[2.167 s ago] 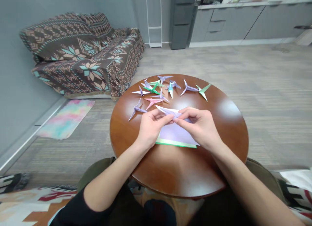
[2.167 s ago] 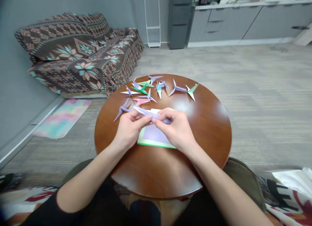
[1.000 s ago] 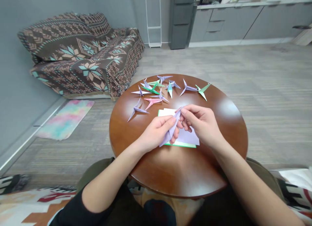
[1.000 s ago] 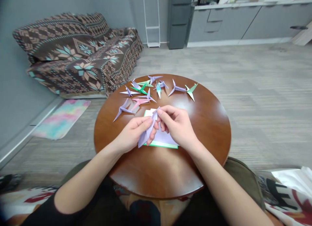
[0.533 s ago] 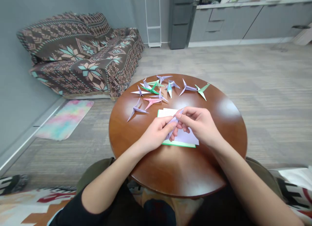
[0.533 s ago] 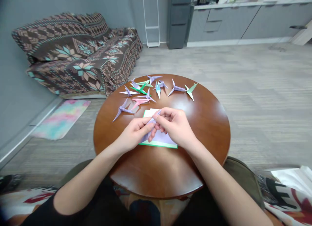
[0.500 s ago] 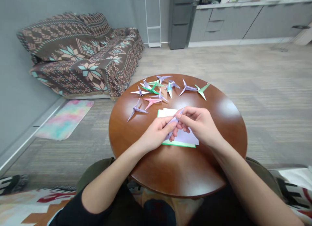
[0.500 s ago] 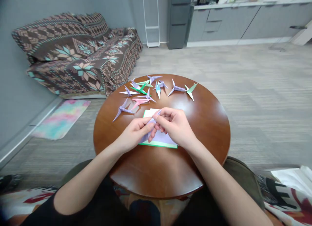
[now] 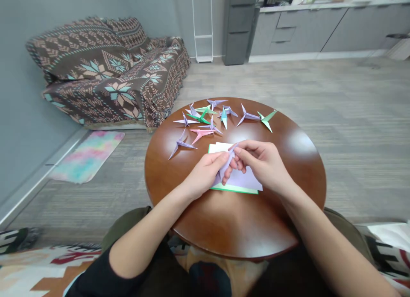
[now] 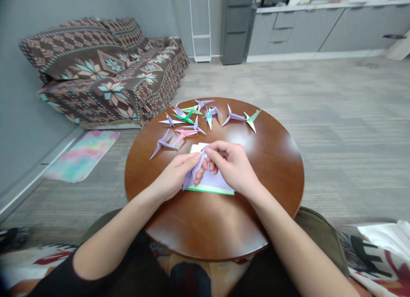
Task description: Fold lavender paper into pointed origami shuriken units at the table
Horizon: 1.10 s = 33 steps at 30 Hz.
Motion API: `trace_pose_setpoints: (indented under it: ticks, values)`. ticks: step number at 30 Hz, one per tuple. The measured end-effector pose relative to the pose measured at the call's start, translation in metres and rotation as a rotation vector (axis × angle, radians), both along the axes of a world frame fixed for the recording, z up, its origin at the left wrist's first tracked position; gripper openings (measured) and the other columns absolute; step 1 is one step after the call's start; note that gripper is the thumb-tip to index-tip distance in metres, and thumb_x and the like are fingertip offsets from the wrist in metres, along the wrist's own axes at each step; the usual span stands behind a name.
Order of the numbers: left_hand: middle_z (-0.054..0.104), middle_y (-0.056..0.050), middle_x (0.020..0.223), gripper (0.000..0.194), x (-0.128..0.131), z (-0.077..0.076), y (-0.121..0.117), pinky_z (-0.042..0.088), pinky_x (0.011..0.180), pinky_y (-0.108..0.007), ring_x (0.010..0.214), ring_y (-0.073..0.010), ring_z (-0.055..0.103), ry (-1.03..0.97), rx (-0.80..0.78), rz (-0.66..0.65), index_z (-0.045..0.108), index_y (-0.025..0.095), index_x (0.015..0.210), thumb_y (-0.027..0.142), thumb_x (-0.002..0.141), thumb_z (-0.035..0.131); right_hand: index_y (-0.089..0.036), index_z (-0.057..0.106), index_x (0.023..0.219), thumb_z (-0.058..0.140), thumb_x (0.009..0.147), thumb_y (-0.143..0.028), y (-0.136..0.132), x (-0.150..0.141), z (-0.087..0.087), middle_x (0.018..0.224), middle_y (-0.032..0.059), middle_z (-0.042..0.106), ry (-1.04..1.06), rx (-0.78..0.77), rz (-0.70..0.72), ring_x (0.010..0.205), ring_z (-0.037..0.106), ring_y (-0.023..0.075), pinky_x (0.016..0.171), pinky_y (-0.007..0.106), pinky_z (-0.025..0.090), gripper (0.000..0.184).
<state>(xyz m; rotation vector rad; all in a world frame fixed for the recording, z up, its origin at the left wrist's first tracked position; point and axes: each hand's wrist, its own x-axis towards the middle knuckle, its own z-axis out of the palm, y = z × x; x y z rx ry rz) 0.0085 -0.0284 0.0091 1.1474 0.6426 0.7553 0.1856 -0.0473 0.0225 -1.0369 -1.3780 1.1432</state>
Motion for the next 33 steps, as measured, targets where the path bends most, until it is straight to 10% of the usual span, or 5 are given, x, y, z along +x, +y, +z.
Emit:
trace_pose_setpoints:
  ticks: [9,23,33]
  values:
    - [0.055,0.001,0.058,0.046,0.0009,0.0019,-0.0014,0.043,0.058,-0.025,0.052,-0.011,0.051,0.002,-0.007,-0.064,0.064,0.015,0.079,0.053,0.102,0.053,-0.015,0.072,0.083,0.065,0.098,-0.03,-0.0037,-0.001,0.0043,0.058,-0.002,0.064,-0.068,0.019,0.052,0.053,0.052,0.0096,0.055,0.025,0.043,0.022]
    - [0.052,0.004,0.058,0.04,0.0017,0.0006,-0.0036,0.04,0.057,-0.024,0.051,-0.0105,0.048,0.255,0.395,0.07,0.056,0.018,0.076,0.04,0.107,0.043,-0.015,0.072,0.085,0.08,0.088,-0.043,-0.0031,-0.0048,0.004,0.061,-0.0008,0.067,0.113,-0.043,0.05,0.052,0.058,0.0106,0.052,0.025,0.048,0.029]
    - [0.05,0.005,0.058,0.038,0.0023,0.004,-0.003,0.04,0.058,-0.025,0.053,-0.011,0.047,0.264,0.336,0.008,0.054,0.019,0.077,0.043,0.104,0.045,-0.015,0.07,0.079,0.079,0.09,-0.045,-0.0039,-0.0056,0.0022,0.059,-0.0002,0.066,0.067,-0.028,0.014,0.049,0.057,0.0101,0.049,0.024,0.047,0.033]
